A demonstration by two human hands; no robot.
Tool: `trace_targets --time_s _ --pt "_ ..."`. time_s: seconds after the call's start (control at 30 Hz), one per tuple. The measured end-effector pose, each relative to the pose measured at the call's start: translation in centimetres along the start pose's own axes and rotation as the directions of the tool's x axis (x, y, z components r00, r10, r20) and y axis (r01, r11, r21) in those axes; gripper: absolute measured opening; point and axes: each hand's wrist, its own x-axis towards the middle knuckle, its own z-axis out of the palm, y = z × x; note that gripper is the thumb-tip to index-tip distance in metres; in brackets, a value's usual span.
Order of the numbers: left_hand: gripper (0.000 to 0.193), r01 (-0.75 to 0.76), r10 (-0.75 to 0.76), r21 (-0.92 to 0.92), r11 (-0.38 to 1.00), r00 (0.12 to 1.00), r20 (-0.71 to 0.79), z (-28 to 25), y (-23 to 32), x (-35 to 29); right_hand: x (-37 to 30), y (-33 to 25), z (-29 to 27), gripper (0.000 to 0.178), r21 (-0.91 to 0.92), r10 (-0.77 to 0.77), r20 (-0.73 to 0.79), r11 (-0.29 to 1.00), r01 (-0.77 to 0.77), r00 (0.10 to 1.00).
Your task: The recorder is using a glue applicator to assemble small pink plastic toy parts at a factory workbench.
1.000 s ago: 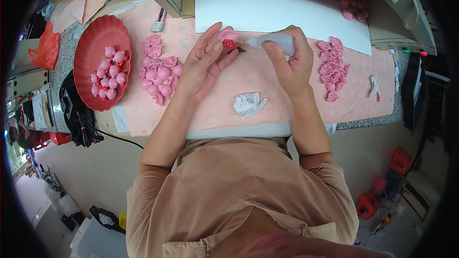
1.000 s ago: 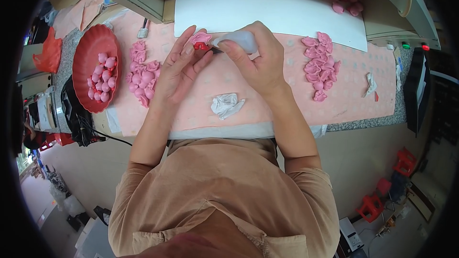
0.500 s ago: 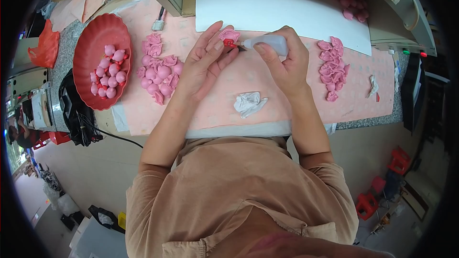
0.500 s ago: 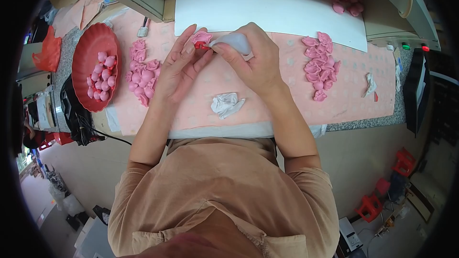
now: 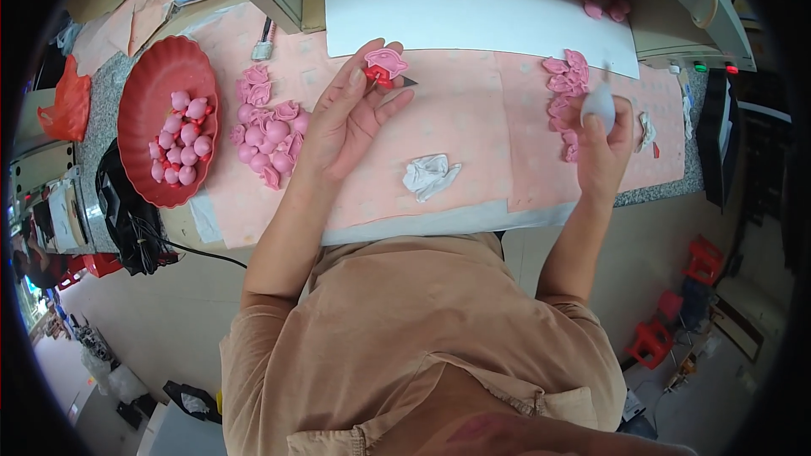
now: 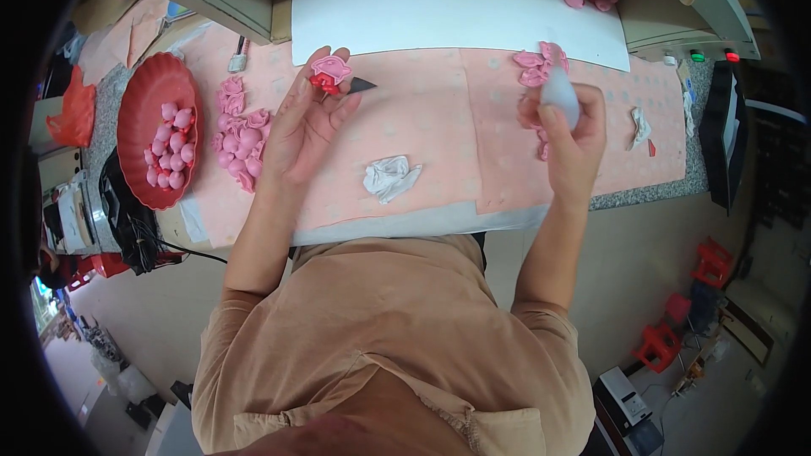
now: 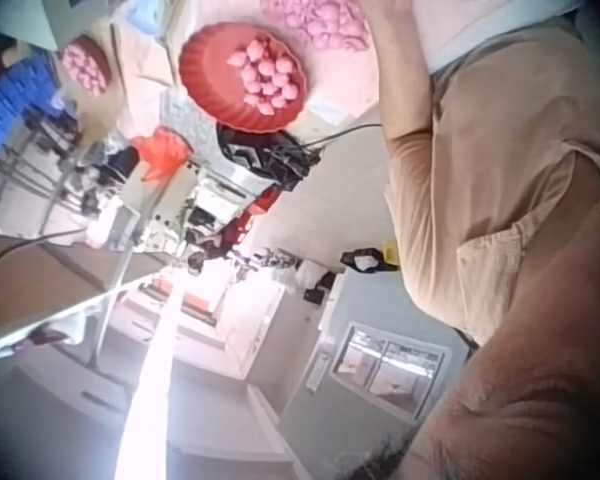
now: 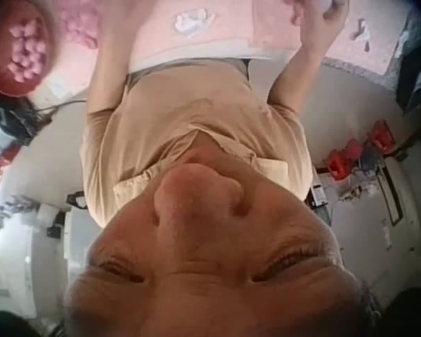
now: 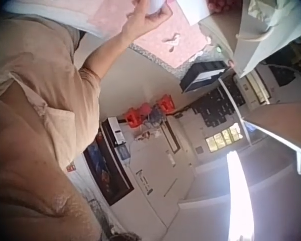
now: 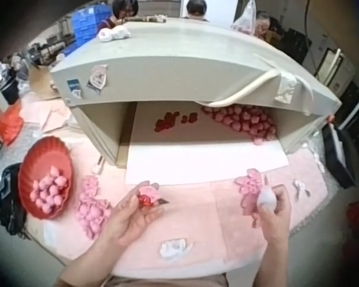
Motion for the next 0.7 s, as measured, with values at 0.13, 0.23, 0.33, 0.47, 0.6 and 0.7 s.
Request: trace_targets --time_s 0.13,0.23,0.33,0.47,0.6,0.7 --pt "0.048 0.026 -0.02 -0.071 0.997 0.997 0.08 -0.6 -1.0 0.4 -3.0 -1.9 -3.3 0.024 -0.261 0.075 -0.143 0.959 -0.111 0.987" --pt "0.051 -0.006 0.016 -0.126 0.992 0.997 0.076 -1.5 -0.3 -0.3 -3.9 -1.3 -5.2 0.022 -0.31 0.105 -0.173 0.938 -0.156 0.979" --pt "0.051 -0.005 0.016 -0.158 0.987 0.998 0.068 -1.2 -0.4 -0.6 -5.7 -1.5 -6.4 0.019 -0.453 0.194 -0.283 0.836 -0.309 0.939" --pt "0.052 0.018 -0.007 -0.165 0.986 0.998 0.067 -0.9 -0.7 -0.5 -7.2 -1.1 -6.3 0.016 -0.783 0.133 -0.168 0.584 -0.214 0.977" --pt "0.052 0.001 0.009 -0.162 0.987 0.998 0.059 -0.6 -0.6 -0.8 -6.3 0.1 -5.2 0.018 -0.879 -0.049 0.009 0.477 0.031 0.999" --pt "0.051 -0.001 0.01 -0.153 0.988 0.998 0.056 -0.4 -0.6 -0.8 -6.5 0.5 -5.1 0.018 -0.901 -0.077 0.056 0.426 0.083 0.995"
